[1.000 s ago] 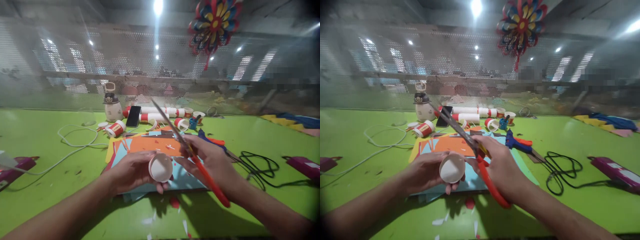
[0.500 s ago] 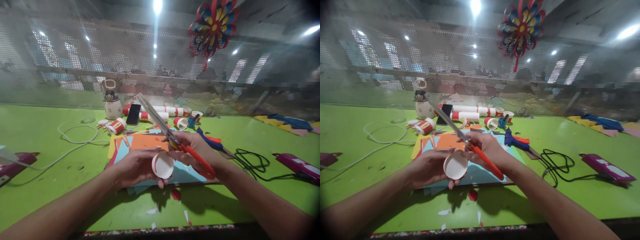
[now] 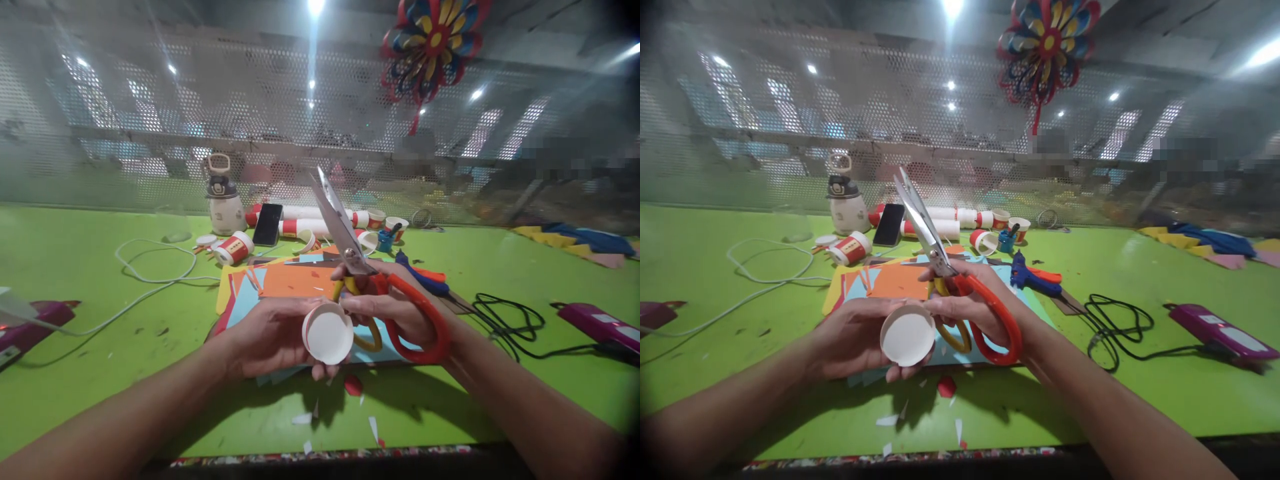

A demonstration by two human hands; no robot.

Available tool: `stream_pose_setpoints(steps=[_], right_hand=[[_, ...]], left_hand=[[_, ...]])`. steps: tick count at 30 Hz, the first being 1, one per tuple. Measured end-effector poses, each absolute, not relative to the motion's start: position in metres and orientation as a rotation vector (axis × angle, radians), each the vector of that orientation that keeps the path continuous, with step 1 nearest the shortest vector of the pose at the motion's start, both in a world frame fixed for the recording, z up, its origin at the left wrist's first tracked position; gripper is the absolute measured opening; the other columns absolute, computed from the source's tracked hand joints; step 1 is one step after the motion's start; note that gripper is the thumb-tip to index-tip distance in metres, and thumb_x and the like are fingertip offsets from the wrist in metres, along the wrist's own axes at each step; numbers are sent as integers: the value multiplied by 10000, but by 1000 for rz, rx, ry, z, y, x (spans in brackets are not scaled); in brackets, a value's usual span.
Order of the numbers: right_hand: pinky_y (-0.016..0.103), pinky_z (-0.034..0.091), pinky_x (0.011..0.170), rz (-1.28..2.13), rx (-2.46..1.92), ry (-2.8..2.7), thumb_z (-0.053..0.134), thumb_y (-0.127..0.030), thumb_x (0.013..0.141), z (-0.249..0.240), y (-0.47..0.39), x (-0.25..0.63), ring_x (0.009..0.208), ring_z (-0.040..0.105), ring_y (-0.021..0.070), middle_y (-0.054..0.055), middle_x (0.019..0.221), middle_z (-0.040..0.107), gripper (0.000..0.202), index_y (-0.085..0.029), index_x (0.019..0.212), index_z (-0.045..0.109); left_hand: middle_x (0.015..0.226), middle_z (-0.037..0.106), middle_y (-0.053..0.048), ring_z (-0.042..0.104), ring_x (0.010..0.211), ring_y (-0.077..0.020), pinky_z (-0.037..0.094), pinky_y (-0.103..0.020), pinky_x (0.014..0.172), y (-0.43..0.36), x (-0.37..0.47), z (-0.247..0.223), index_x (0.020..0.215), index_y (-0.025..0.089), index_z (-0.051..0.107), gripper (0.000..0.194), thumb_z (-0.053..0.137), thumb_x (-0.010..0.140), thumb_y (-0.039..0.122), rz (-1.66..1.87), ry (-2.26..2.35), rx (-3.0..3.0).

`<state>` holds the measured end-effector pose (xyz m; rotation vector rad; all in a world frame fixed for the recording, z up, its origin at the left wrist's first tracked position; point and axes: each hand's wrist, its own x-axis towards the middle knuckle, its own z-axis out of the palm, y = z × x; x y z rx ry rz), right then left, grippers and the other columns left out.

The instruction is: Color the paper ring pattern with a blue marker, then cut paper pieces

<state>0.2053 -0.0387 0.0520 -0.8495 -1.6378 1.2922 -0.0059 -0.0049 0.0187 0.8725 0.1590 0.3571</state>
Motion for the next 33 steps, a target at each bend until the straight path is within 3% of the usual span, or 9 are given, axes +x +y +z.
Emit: stream_pose_setpoints(steps=[11, 18, 24, 29, 33], right_hand=[[267, 485, 566, 1325, -913, -1584, 702, -335, 822, 44, -39, 198, 583, 571, 116, -24, 747, 579, 339, -194, 1111, 595], [269, 472, 571, 871, -1111, -1775, 686, -262, 755, 52, -46, 191, 631, 542, 134, -14, 729, 557, 250, -182, 967, 580], [263, 447, 574, 790, -1206, -1697, 668, -261, 736, 46, -34, 199, 602, 495, 113, -30, 728, 527, 287, -191, 995, 566], [292, 467, 611, 737, -1308, -1638, 627, -215, 651, 33, -13, 209, 618, 555, 146, -15, 693, 590, 325, -180, 974, 611], [323, 485, 598, 733, -1339, -1619, 654, -298, 636, 24, -3, 212, 618, 585, 186, 13, 680, 629, 384, -155, 992, 635]], left_hand=[[804, 704, -141, 702, 681, -213, 545, -250, 585, -9, -5, 24, 1061, 27, 678, 374, 573, 864, 327, 331, 167, 878], [846, 712, -162, 707, 683, -232, 536, -267, 568, -6, -4, 17, 1050, 42, 661, 349, 571, 849, 313, 370, 193, 890], [831, 701, -187, 705, 733, -242, 545, -258, 598, -7, -4, 22, 1062, -9, 652, 415, 583, 844, 338, 312, 138, 896], [928, 720, -219, 713, 751, -258, 572, -292, 624, -1, -6, 26, 1145, 29, 656, 391, 557, 886, 304, 550, 100, 855], [938, 734, -234, 710, 746, -232, 560, -247, 633, 6, -10, 33, 1053, 47, 705, 318, 553, 904, 283, 746, 81, 825]])
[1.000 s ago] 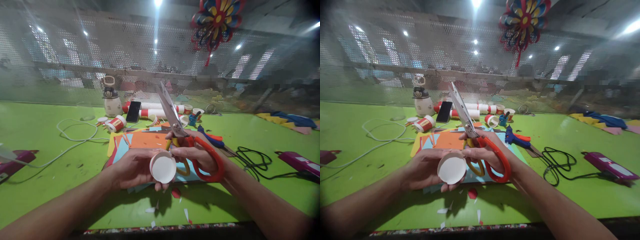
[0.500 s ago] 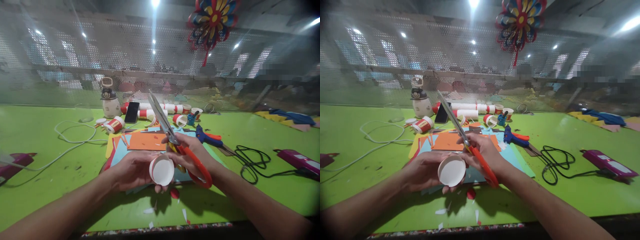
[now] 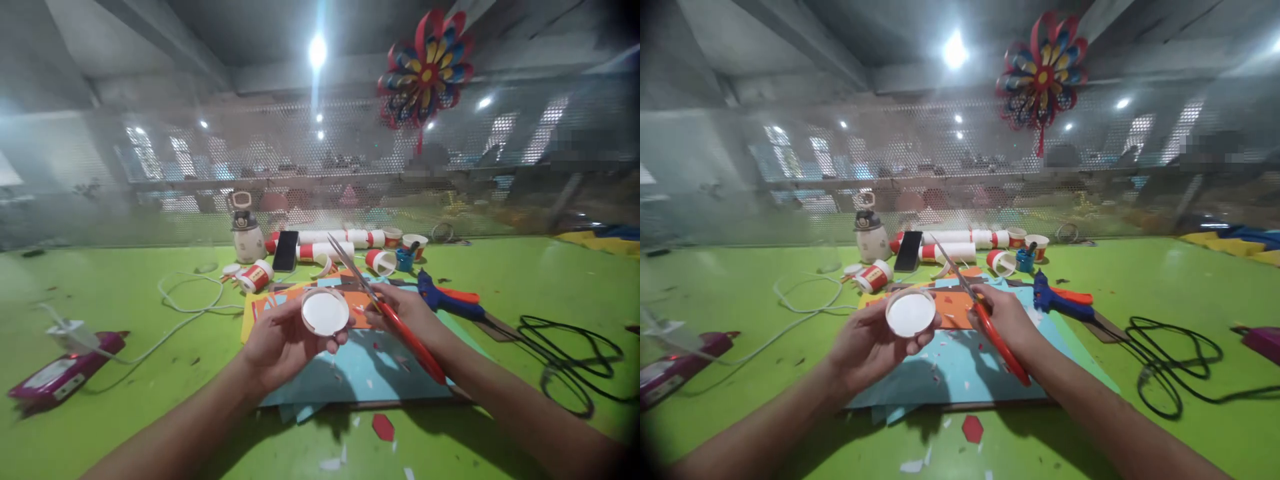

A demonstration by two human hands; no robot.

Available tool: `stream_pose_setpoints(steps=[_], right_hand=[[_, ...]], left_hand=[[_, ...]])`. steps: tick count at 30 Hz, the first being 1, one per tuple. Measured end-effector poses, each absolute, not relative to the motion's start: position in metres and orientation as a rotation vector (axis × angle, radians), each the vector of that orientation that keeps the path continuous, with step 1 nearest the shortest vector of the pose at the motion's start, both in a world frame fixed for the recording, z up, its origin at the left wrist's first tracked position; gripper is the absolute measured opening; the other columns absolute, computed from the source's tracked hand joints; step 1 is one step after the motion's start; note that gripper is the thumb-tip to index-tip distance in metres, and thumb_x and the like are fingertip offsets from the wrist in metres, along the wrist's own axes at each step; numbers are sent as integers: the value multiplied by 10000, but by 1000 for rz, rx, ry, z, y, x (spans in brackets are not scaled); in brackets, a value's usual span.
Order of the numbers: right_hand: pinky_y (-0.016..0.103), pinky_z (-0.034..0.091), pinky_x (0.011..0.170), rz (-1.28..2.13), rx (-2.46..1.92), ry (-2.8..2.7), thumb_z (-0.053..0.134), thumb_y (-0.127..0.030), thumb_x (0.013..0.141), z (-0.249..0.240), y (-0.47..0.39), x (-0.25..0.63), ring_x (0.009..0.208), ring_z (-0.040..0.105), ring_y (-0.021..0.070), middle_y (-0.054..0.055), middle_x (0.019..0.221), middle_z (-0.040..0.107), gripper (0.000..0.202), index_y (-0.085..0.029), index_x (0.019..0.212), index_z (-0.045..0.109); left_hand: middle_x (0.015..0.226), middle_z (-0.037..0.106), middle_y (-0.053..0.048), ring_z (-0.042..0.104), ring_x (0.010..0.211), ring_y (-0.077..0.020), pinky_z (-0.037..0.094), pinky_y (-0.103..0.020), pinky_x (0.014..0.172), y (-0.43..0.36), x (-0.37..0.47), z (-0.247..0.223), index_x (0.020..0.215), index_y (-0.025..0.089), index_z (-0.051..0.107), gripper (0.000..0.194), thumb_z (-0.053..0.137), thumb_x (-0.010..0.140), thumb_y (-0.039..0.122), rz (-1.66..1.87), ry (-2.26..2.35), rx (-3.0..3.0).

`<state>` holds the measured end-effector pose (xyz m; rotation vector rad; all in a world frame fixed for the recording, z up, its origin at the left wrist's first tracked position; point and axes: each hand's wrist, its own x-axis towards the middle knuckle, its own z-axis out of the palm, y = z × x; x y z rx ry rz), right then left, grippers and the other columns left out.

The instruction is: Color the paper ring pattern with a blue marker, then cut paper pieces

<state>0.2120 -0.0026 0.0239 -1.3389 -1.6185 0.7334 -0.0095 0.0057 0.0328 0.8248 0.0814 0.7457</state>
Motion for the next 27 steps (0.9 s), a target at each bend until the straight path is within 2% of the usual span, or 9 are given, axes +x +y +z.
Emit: stream_pose_setpoints(steps=[5, 10, 19, 27], right_hand=[[293, 460, 553, 713, -1374, -1593, 699, -392, 686, 30, -12, 210, 569, 538, 156, -10, 629, 588, 437, -130, 1032, 649], [266, 446, 514, 742, -1402, -1568, 645, -472, 781, 36, -24, 203, 543, 534, 136, -19, 604, 565, 423, -139, 1043, 648], [254, 434, 483, 892, -1332, -1599, 611, -533, 823, 36, -34, 195, 511, 543, 126, -18, 603, 553, 399, -167, 977, 644], [235, 417, 487, 957, -1331, -1596, 619, -556, 828, 39, -41, 191, 521, 514, 114, -9, 609, 551, 398, -180, 953, 651]], left_hand=[[888, 733, -220, 700, 716, -221, 554, -230, 612, 9, -10, 40, 1015, 37, 700, 264, 519, 903, 194, 892, 151, 790], [876, 724, -218, 691, 710, -218, 556, -225, 616, 10, -8, 40, 1011, 33, 673, 244, 506, 880, 153, 956, 189, 760], [813, 710, -200, 677, 667, -209, 543, -226, 583, 14, -8, 39, 969, 41, 674, 264, 448, 904, 160, 986, 235, 770], [839, 707, -184, 672, 660, -208, 533, -238, 583, 14, -9, 37, 987, 47, 668, 233, 494, 879, 158, 985, 246, 758]])
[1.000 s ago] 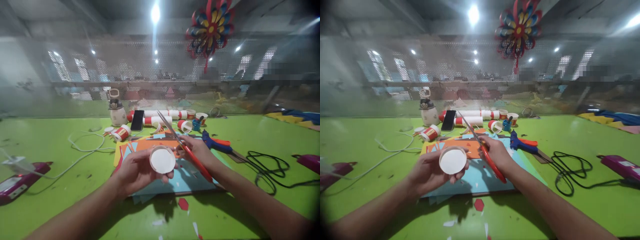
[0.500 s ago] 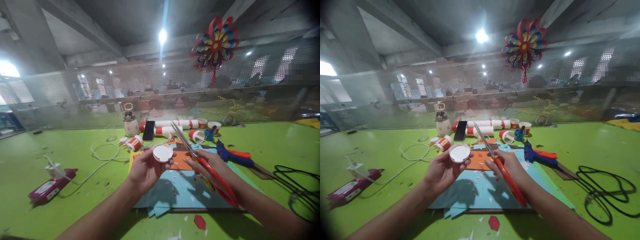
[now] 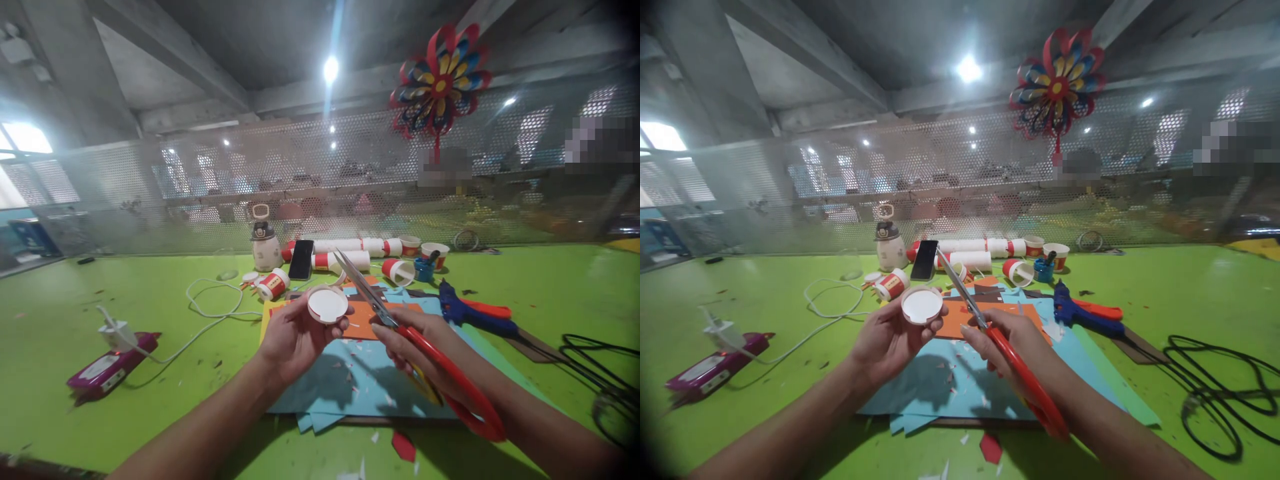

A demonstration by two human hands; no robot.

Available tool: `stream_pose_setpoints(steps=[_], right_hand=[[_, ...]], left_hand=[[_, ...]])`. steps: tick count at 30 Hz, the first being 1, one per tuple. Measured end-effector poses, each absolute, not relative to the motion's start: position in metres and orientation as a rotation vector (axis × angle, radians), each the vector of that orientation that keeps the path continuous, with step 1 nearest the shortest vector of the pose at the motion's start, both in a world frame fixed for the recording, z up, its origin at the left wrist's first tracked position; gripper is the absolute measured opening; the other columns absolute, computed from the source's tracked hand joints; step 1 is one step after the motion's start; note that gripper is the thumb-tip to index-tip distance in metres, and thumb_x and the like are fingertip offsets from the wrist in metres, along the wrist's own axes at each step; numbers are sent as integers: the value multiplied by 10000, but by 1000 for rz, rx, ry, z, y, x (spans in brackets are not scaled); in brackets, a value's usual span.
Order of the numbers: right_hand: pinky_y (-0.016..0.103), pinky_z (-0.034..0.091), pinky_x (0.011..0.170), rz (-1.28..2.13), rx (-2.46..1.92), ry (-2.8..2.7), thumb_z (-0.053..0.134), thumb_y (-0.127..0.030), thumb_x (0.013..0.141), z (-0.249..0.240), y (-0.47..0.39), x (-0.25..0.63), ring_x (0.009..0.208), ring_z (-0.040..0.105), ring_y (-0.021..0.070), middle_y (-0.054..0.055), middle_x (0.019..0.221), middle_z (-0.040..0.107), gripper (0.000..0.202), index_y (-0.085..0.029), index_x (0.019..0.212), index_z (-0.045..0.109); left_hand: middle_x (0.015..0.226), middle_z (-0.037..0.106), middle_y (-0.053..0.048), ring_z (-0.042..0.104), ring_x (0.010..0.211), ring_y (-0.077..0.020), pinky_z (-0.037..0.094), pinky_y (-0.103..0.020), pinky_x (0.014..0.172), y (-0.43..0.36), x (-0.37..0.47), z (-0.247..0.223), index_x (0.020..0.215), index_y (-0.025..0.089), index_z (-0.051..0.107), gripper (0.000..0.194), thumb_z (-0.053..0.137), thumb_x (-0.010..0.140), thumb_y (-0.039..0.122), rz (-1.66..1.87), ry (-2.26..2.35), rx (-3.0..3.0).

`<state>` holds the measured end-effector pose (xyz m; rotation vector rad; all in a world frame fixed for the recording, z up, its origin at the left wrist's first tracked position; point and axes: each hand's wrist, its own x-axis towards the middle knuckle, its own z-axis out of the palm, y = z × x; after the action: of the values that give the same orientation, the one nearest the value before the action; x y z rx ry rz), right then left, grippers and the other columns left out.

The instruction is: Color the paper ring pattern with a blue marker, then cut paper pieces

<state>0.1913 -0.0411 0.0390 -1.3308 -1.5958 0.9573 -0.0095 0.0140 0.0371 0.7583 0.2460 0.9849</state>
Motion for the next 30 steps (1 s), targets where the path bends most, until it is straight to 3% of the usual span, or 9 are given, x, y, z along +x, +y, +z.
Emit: stream_pose_setpoints(steps=[13, 20, 25, 30], right_hand=[[235, 449, 499, 974, -1365, -1609, 617, -537, 839, 39, -40, 193, 527, 527, 115, -7, 628, 558, 389, -171, 965, 656], [221, 427, 470, 931, -1358, -1673, 582, -543, 862, 42, -44, 191, 497, 507, 102, -8, 625, 558, 362, -185, 860, 634], [212, 413, 466, 883, -1391, -1687, 569, -560, 860, 46, -48, 192, 501, 513, 101, -5, 606, 562, 383, -189, 766, 593], [231, 414, 473, 784, -1356, -1824, 552, -554, 866, 48, -53, 199, 511, 489, 111, -4, 626, 546, 374, -194, 898, 652]], left_hand=[[802, 705, -188, 670, 681, -201, 533, -233, 608, 14, -9, 39, 988, 42, 654, 228, 493, 895, 173, 992, 273, 786], [807, 702, -173, 663, 668, -199, 517, -231, 588, 14, -10, 41, 1046, 64, 644, 241, 509, 892, 191, 1010, 287, 793], [838, 710, -186, 661, 684, -199, 513, -243, 606, 16, -10, 39, 966, 73, 673, 212, 519, 886, 193, 1018, 291, 820], [908, 715, -186, 652, 693, -199, 489, -250, 594, 24, -17, 35, 986, 60, 714, 263, 555, 879, 240, 1061, 302, 883]])
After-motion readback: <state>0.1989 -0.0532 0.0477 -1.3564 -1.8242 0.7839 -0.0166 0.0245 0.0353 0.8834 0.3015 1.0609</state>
